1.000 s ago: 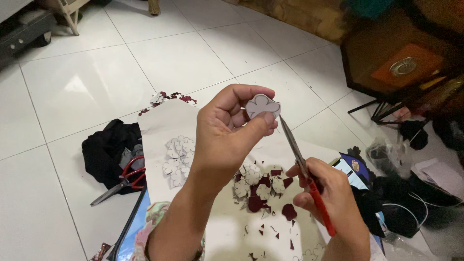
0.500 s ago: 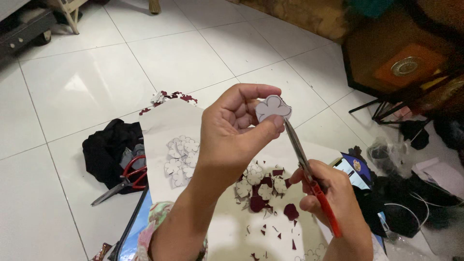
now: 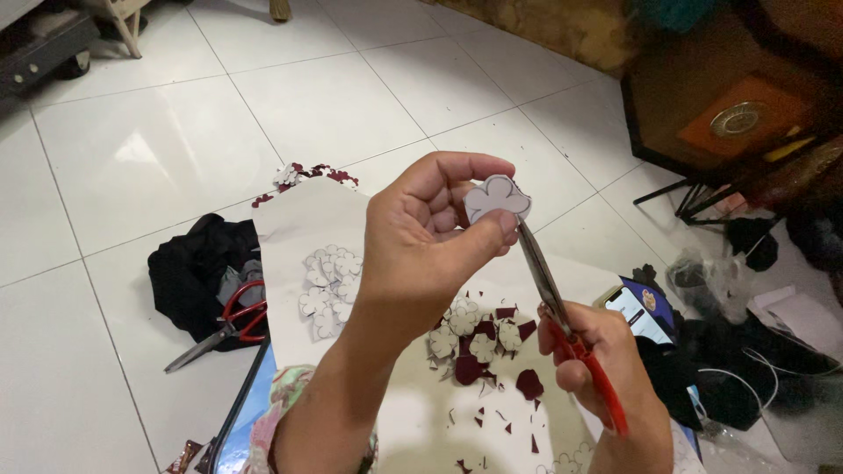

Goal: The person sits at a work board and uses red-handled scissors to trim the edges of small flower-shaped cutouts, one at a time, rotating each piece in their fingers to cut around the scalloped outline. Trimmed pieces are set on a growing pile while scraps accumulate on the board.

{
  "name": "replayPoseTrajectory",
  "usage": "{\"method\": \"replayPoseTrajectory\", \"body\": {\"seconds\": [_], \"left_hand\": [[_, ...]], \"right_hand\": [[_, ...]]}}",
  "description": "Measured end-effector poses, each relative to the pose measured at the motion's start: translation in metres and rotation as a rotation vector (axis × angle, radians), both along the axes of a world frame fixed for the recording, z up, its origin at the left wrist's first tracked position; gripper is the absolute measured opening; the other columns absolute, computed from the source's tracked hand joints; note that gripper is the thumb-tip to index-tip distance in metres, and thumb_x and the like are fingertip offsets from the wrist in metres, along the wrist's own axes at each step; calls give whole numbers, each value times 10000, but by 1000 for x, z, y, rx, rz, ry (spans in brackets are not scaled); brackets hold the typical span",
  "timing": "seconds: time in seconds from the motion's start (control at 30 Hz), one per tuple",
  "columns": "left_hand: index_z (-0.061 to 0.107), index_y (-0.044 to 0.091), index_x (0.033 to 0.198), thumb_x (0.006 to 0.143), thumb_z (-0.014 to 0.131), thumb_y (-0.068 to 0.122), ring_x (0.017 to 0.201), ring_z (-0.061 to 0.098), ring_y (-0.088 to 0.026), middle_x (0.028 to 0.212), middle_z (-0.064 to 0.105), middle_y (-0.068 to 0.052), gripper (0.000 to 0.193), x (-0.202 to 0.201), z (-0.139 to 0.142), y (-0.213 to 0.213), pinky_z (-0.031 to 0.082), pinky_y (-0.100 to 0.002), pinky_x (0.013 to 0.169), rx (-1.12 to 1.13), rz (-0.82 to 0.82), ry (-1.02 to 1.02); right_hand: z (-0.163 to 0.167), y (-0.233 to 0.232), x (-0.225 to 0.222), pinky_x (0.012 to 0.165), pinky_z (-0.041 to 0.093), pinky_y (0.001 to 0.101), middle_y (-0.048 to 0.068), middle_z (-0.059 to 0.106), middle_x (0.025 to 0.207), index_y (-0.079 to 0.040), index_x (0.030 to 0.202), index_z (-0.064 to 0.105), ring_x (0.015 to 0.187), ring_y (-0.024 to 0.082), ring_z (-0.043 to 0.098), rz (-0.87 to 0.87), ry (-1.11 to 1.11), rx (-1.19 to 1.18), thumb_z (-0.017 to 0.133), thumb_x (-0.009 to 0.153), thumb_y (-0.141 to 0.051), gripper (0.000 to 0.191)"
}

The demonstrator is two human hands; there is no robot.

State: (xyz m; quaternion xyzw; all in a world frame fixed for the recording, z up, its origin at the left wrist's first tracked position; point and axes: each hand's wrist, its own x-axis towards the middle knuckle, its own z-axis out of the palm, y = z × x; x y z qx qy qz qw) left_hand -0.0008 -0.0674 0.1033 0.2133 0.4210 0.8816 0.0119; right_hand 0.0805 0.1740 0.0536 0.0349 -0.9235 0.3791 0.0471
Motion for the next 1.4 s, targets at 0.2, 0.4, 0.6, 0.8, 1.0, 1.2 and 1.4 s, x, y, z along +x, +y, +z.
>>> {"method": "replayPoseTrajectory", "body": {"seconds": [0.2, 0.4, 0.6, 0.8, 1.0, 1.2, 1.4], "left_hand": [[625, -62, 1195, 877, 699, -46, 900, 719, -119, 1006, 725, -120, 326, 0, 1, -1, 640, -261, 810, -27, 32, 24], [627, -57, 1179, 874, 685, -51, 934, 726, -116, 1016, 722, -115, 311, 0, 2, -2, 643, -248, 841, -31, 18, 32], [630, -64, 1180, 872, 684, -56, 929, 723, -118, 1010, 727, -120, 312, -2, 1, -4, 634, -243, 833, -38, 6, 35], [642, -59, 1187, 886, 706, -45, 934, 714, -115, 1025, 726, -120, 309, -1, 0, -3, 625, -234, 834, -33, -8, 52], [570, -9, 1158, 877, 714, -29, 927, 716, -120, 995, 725, -118, 316, -3, -2, -4, 620, -247, 834, -15, -15, 19], [606, -27, 1215, 930, 705, -6, 1026, 718, -129, 1086, 740, -105, 303, -2, 1, -9, 615, -270, 923, -47, 21, 86], [611, 2, 1219, 891, 693, 5, 907, 699, -107, 993, 742, -98, 338, 3, 4, -7, 590, -242, 802, -141, 9, 107]], "right_hand": [[3, -1, -2, 371, 329, 259, -31, 486, 499, -37, 750, 655, 411, 75, 461, 11, -24, -75, 385, 516, -1052, 1076], [3, 2, -3, 362, 348, 243, -24, 486, 480, -11, 794, 677, 386, 73, 451, 73, -115, -172, 416, 468, -1060, 1129], [-5, 5, -2, 368, 348, 249, 5, 518, 526, -4, 806, 658, 427, 85, 469, 51, -162, -261, 449, 429, -1055, 1136], [-8, 8, -2, 389, 366, 241, -12, 562, 563, -16, 786, 664, 468, 75, 501, 41, -152, -245, 417, 443, -1070, 1135], [7, 6, -2, 422, 355, 274, -4, 508, 572, 21, 923, 738, 475, 116, 478, 68, -218, -245, 499, 423, -1051, 1207], [35, 10, 2, 482, 363, 293, -10, 482, 626, 7, 959, 749, 541, 126, 482, 61, -134, -63, 423, 444, -1080, 1246], [41, 5, 8, 498, 365, 296, 9, 496, 650, -6, 912, 748, 578, 126, 493, 43, -52, 68, 372, 508, -1081, 1209]]}}
